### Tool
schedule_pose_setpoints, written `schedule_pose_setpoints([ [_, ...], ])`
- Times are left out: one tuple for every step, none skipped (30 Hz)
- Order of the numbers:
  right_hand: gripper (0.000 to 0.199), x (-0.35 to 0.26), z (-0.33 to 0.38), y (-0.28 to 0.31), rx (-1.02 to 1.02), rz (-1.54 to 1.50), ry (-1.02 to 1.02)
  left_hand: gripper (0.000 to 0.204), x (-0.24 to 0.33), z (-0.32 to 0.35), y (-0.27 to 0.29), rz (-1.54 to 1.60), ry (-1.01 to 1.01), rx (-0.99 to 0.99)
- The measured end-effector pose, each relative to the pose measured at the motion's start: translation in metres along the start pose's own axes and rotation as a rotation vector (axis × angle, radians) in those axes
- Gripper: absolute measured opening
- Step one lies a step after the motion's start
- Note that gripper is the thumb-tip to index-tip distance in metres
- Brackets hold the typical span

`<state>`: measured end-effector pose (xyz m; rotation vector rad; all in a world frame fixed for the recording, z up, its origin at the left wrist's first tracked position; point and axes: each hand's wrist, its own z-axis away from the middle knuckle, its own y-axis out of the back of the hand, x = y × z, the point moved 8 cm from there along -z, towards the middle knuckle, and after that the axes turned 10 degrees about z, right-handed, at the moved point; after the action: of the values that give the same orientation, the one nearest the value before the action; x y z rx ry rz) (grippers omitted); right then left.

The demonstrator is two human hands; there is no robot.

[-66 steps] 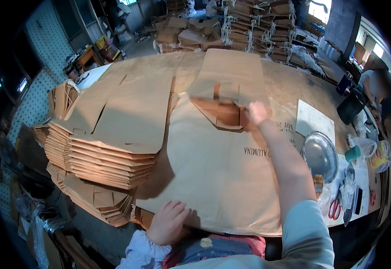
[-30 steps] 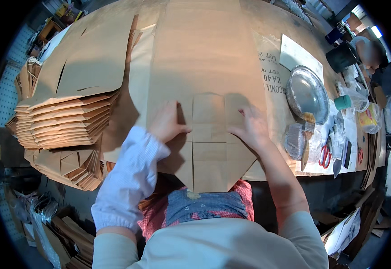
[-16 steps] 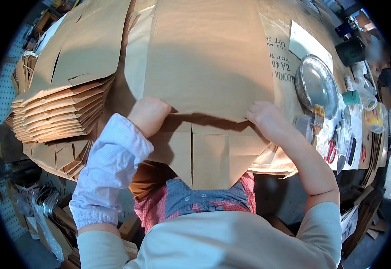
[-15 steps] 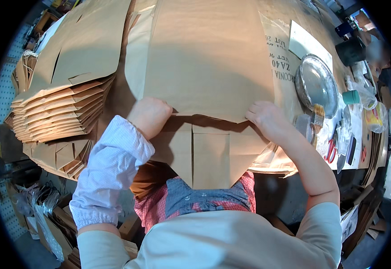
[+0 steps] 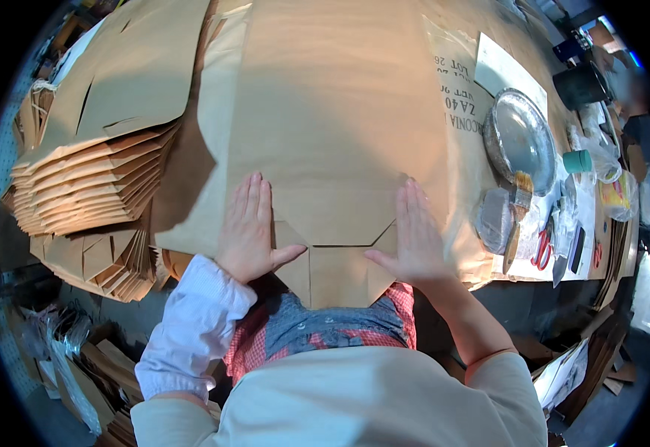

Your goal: The person folds flat cardboard pieces into box shapes, applies glue to the flaps with a brush, and presses the flaps to seal the boxes. The person repeats this process for multiple boxes, stacking the finished ones on the table.

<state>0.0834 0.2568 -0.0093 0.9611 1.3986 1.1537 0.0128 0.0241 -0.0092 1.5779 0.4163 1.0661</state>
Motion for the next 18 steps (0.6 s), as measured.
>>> schedule_pose_setpoints([
  [0.092,0.0,-0.001,0.002,0.004,-0.001,0.013,0.094,0.003,0.001,-0.004,0.091,-0.054,-0.036],
  [0.088,0.001,-0.004,0.007,0.022,0.001,0.019,0.093,0.005,-0.002,-0.007,0.174,-0.122,-0.068],
  [0.075,0.008,-0.009,0.01,0.013,-0.227,-0.023,0.092,0.008,-0.003,-0.006,0.254,-0.181,-0.107],
  [0.063,0.019,-0.02,0.015,0.001,-0.456,-0.063,0.081,0.007,-0.012,0.002,0.44,-0.156,-0.077],
  [0.051,0.03,-0.024,0.014,-0.022,-0.685,-0.122,0.077,-0.005,-0.023,0.004,0.63,-0.055,-0.021],
  [0.038,0.044,-0.03,0.017,0.061,-0.689,-0.175,0.073,-0.02,-0.033,0.006,0.806,0.057,0.03],
  [0.026,0.057,-0.037,0.018,0.152,-0.694,-0.227,0.069,-0.032,-0.036,0.008,0.97,0.169,0.088],
  [0.023,0.061,-0.043,0.015,0.189,-0.672,-0.194,0.064,-0.021,-0.041,0.019,0.73,0.152,0.138],
  [0.021,0.066,-0.045,0.008,0.228,-0.642,-0.166,0.06,0.0,-0.049,0.027,0.497,0.123,0.186],
  [0.018,0.066,-0.047,0.005,0.255,-0.613,-0.132,0.053,0.021,-0.052,0.04,0.387,0.04,0.324],
  [0.018,0.066,-0.047,0.004,0.268,-0.575,-0.12,0.051,0.026,-0.055,0.038,0.391,0.088,0.345],
  [0.018,0.063,-0.048,0.005,0.28,-0.536,-0.11,0.048,0.028,-0.056,0.035,0.396,0.136,0.366],
  [0.019,0.059,-0.047,0.006,0.292,-0.496,-0.1,0.046,0.028,-0.057,0.035,0.4,0.183,0.387],
  [0.018,0.062,-0.042,0.008,0.352,-0.578,-0.147,0.043,0.03,-0.058,0.036,0.397,0.124,0.492],
  [0.018,0.063,-0.039,0.01,0.412,-0.659,-0.193,0.042,0.024,-0.06,0.028,0.483,0.169,0.436],
  [0.018,0.063,-0.035,0.012,0.474,-0.738,-0.237,0.041,0.018,-0.059,0.024,0.568,0.215,0.379],
  [0.018,0.049,-0.033,0.028,0.501,-0.677,-0.167,0.041,0.01,-0.055,0.023,0.649,0.272,0.33],
  [0.018,0.03,-0.029,0.05,0.526,-0.62,-0.09,0.034,0.007,-0.05,0.025,0.723,0.212,0.313],
])
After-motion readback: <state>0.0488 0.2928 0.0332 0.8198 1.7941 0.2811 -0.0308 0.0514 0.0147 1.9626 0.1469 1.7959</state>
